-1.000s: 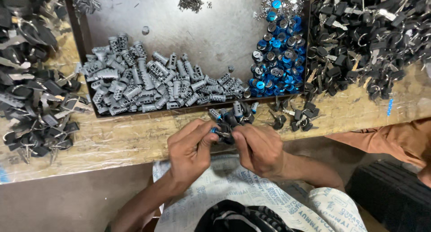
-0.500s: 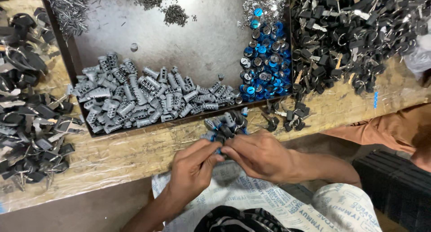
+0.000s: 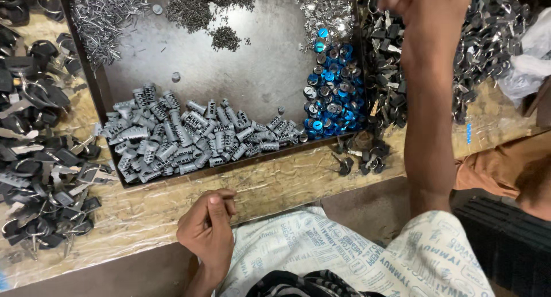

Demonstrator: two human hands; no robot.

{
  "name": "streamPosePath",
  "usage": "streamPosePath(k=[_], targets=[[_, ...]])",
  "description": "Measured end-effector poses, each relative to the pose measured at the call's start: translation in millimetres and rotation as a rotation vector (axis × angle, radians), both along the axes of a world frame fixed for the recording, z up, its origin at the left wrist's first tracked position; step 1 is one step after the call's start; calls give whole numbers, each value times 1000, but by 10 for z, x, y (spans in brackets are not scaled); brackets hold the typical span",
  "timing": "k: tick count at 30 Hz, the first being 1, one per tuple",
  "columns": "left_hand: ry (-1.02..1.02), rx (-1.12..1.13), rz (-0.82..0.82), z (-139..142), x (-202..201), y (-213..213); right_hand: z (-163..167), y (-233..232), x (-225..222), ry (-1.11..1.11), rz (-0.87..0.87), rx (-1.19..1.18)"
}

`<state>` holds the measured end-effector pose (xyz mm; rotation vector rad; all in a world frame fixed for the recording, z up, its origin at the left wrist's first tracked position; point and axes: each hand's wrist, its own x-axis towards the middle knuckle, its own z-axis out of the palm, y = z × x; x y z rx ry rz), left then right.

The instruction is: The person sits at a workbench and assembles keychains by hand, threading keys onto split rings together with gray plastic fobs and blue caps. They pick components from trays, work each ring open with their fingers, and place finished keychains in a growing pile on the bench.

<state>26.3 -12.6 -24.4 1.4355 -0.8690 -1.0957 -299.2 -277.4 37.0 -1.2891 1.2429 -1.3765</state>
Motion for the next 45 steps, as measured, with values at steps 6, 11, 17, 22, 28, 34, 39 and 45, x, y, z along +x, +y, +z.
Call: streamPosePath(k=[6,11,17,22,28,34,39,45], targets=[[-46,83,8,-130,-23,-61,-192,1345,-96,507,-312,120],[-35,0,-79,-181,-190,-126,-199,2188,-193,757,-496,181],[-51,35,-288,-122,-433,-151,-224,2685,-100,1029,-354,310],[-29,37,-399,-48,-581,-148,-653,2644,-39,1188,-353,150],[-90,8,-396,-57,-569,-151,-812,2464,-265,913,-583,83],[-94,48,-349,-92,-539,-127,-862,2098,-871,379,-753,-71],[-118,64,-365,-103,-556,-150,-574,1835,-1095,992,-684,-200],[-148,48,-414,-86,-580,-204,-528,1451,-872,1128,-490,105]])
